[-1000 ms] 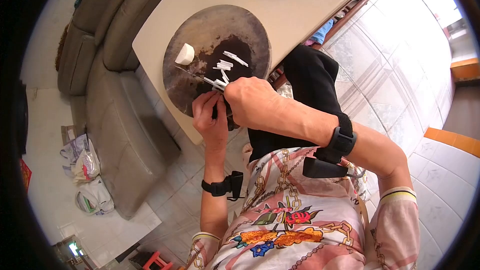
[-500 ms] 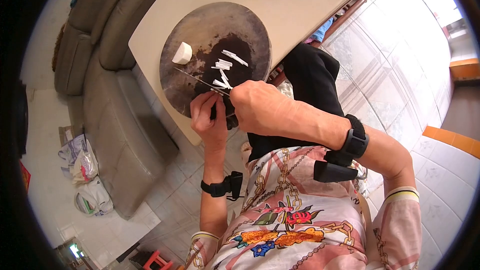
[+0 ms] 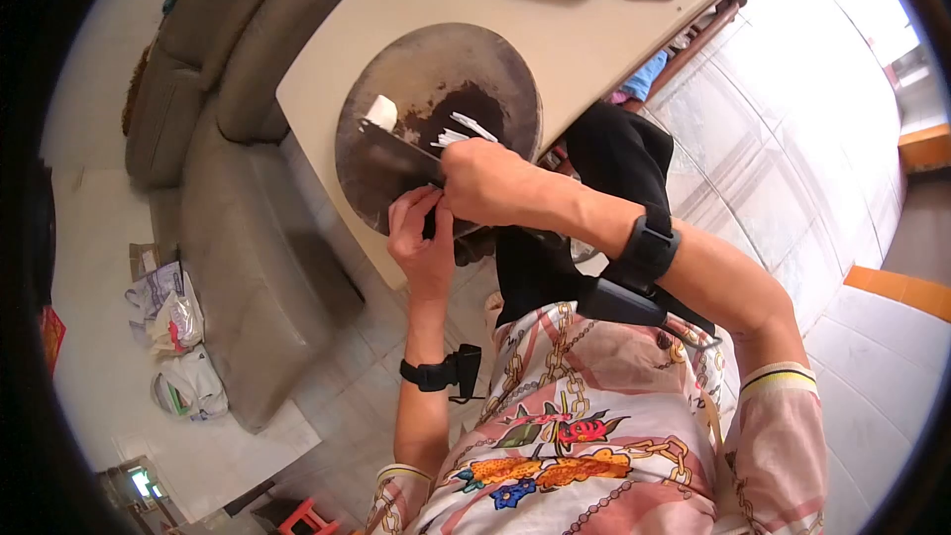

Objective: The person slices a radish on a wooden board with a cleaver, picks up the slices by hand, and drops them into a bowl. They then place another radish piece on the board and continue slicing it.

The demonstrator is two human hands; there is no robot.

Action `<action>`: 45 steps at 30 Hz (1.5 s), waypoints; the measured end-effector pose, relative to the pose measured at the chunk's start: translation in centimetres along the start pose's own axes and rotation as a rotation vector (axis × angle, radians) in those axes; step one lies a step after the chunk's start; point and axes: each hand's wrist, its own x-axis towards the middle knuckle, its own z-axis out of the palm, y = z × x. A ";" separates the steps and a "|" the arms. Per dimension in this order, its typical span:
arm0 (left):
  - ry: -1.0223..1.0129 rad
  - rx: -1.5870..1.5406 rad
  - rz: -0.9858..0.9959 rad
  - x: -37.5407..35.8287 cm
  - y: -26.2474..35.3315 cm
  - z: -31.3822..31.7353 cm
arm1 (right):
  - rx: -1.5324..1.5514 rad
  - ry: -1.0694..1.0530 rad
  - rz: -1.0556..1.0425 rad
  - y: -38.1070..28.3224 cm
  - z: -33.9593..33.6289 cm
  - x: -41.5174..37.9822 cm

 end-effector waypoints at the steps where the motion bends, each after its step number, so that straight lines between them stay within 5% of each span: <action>1: 0.012 -0.017 -0.051 0.1 0.2 -0.1 | 0.053 0.101 0.062 0.2 -0.2 -0.3; 3: 0.044 -0.028 -0.100 0.1 0.0 0.0 | 0.298 0.080 0.075 0.5 -1.6 -0.7; 5: 0.149 -0.485 -0.447 0.2 -0.6 0.1 | 0.387 0.050 0.148 0.1 -3.0 -1.1; 9: 0.264 -0.709 -0.667 2.0 0.8 -0.8 | 0.661 0.021 0.202 0.1 -4.5 -2.2; 11: 0.240 -0.811 -0.694 2.9 1.4 -0.6 | 0.688 0.018 0.170 0.2 -4.7 -2.5; 14: 0.100 -1.515 -0.938 5.1 3.2 -0.5 | 0.886 0.024 0.179 0.0 -4.2 -2.5; 17: -0.011 -1.701 -0.884 5.3 1.7 0.3 | 0.843 0.031 0.162 -0.3 -4.1 -2.0; 30: 0.028 -1.577 -1.021 5.3 2.6 0.6 | 0.859 0.275 0.270 0.6 -2.0 -2.1; 35: -0.034 -1.844 -0.928 4.6 0.8 0.9 | 0.892 0.186 0.281 0.3 -3.2 -4.1; 38: 0.133 -1.793 -0.958 6.1 2.0 0.7 | 1.026 0.070 0.321 0.0 -3.7 -5.5; 45: 0.123 -1.800 -1.032 5.0 2.0 0.7 | 0.995 0.063 0.353 1.1 -3.8 -7.0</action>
